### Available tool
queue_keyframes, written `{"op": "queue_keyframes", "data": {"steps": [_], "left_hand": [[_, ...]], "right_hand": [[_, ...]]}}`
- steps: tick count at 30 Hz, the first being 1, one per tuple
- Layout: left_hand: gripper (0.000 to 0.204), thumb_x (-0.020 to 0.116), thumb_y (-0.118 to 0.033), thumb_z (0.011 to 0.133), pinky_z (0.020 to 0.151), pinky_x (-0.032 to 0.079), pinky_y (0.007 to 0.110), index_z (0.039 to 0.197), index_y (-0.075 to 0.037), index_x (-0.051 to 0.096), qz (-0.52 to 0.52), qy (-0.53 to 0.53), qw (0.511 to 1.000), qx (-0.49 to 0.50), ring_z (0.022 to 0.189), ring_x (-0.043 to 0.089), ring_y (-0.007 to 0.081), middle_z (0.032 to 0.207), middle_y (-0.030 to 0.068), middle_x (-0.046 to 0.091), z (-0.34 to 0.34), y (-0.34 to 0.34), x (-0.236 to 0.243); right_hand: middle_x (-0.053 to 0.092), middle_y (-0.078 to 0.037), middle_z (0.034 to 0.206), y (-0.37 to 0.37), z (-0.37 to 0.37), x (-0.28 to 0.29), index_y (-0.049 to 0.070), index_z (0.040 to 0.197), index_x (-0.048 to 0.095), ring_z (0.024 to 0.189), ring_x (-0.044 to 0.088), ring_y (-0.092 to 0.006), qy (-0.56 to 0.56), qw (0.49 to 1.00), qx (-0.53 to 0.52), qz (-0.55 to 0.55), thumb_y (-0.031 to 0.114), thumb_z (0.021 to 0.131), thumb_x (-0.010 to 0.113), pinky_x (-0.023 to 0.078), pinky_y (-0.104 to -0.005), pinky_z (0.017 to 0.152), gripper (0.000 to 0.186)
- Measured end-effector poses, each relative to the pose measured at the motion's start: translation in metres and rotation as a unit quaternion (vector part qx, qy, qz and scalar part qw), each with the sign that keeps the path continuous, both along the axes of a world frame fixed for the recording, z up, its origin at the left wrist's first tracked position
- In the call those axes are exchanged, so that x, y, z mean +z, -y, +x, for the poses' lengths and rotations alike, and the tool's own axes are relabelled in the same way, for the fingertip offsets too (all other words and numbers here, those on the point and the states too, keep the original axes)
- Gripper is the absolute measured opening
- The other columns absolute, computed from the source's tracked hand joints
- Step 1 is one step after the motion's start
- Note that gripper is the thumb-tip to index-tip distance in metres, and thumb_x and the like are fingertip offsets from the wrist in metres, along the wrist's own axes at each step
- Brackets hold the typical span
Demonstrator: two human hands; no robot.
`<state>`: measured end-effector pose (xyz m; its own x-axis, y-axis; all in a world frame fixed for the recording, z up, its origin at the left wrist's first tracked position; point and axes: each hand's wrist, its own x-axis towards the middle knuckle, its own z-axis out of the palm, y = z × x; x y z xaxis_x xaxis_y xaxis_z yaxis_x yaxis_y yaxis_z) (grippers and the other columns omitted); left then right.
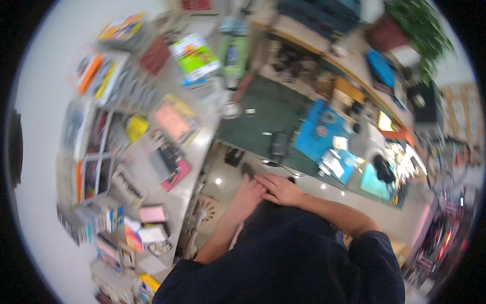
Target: The person handles a small circuit board, placing it into a yellow protective case and closing it. They then retrieve a disassembled smartphone, inspect the internal components, and place the device into a clear plastic container.
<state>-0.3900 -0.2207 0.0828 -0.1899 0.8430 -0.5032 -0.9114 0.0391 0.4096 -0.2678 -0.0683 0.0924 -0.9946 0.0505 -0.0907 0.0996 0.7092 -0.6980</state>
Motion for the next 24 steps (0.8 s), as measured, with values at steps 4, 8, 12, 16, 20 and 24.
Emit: {"op": "queue_keyframes", "data": {"steps": [4, 8, 12, 16, 20, 24], "left_hand": [[0.023, 0.047, -0.013, 0.103, 0.083, 0.048, 0.029, 0.114, 0.003, 0.060, 0.030, -0.059, 0.998, -0.007, 0.081, 0.061, 0.0145, 0.088, 0.0095, 0.064, -0.018, -0.024, 0.103], [0.017, 0.057, -0.002, 0.096, 0.066, 0.051, 0.025, 0.110, 0.005, 0.063, 0.446, -0.023, 0.864, -0.233, 0.082, 0.064, 0.0181, 0.090, 0.0113, 0.065, -0.005, -0.071, 0.231], [0.019, 0.066, -0.007, 0.093, 0.071, 0.052, 0.032, 0.108, 0.005, 0.066, 0.527, 0.191, 0.785, -0.265, 0.084, 0.065, 0.0257, 0.102, 0.0175, 0.064, 0.070, -0.111, 0.284], [0.017, 0.070, -0.004, 0.090, 0.071, 0.055, 0.030, 0.104, 0.005, 0.067, 0.530, 0.231, 0.762, -0.291, 0.083, 0.067, 0.0244, 0.101, 0.0174, 0.064, 0.128, -0.139, 0.279], [0.015, 0.067, -0.010, 0.093, 0.063, 0.050, 0.032, 0.105, 0.000, 0.065, 0.458, 0.149, 0.786, -0.387, 0.075, 0.066, 0.0238, 0.086, 0.0151, 0.069, 0.175, -0.179, 0.266], [0.046, 0.044, -0.027, 0.105, 0.088, 0.050, 0.036, 0.143, 0.001, 0.041, 0.176, -0.062, 0.960, -0.208, 0.110, 0.062, 0.0246, 0.129, 0.0180, 0.059, 0.271, -0.233, 0.242]], "right_hand": [[0.066, -0.018, 0.114, -0.025, 0.090, -0.019, 0.006, 0.127, 0.056, 0.101, 0.065, -0.0376, 0.223, 0.964, -0.140, 0.050, 0.038, 0.095, 0.054, 0.053, -0.0471, 0.085, 0.045], [0.069, -0.023, 0.103, -0.022, 0.143, -0.027, 0.004, 0.123, 0.060, 0.097, 0.066, -0.0398, 0.322, 0.907, -0.270, -0.006, 0.036, 0.094, 0.054, 0.052, -0.0491, 0.085, 0.043], [0.071, -0.018, 0.103, -0.018, 0.176, -0.026, 0.004, 0.124, 0.060, 0.098, 0.067, -0.0363, 0.228, 0.905, -0.354, -0.062, 0.030, 0.092, 0.055, 0.053, -0.0451, 0.087, 0.042], [0.071, -0.019, 0.105, -0.025, 0.228, -0.033, 0.003, 0.124, 0.060, 0.099, 0.067, -0.0370, 0.185, 0.888, -0.408, -0.100, 0.030, 0.093, 0.054, 0.052, -0.0451, 0.089, 0.041], [0.070, -0.023, 0.103, -0.038, 0.289, -0.045, 0.001, 0.117, 0.064, 0.099, 0.065, -0.0406, 0.183, 0.869, -0.444, -0.117, 0.028, 0.091, 0.055, 0.051, -0.0471, 0.089, 0.039], [0.070, -0.023, 0.105, -0.062, 0.366, -0.059, 0.000, 0.122, 0.061, 0.101, 0.066, -0.0392, 0.179, 0.848, -0.462, -0.187, 0.028, 0.091, 0.058, 0.051, -0.0460, 0.089, 0.043]]}}
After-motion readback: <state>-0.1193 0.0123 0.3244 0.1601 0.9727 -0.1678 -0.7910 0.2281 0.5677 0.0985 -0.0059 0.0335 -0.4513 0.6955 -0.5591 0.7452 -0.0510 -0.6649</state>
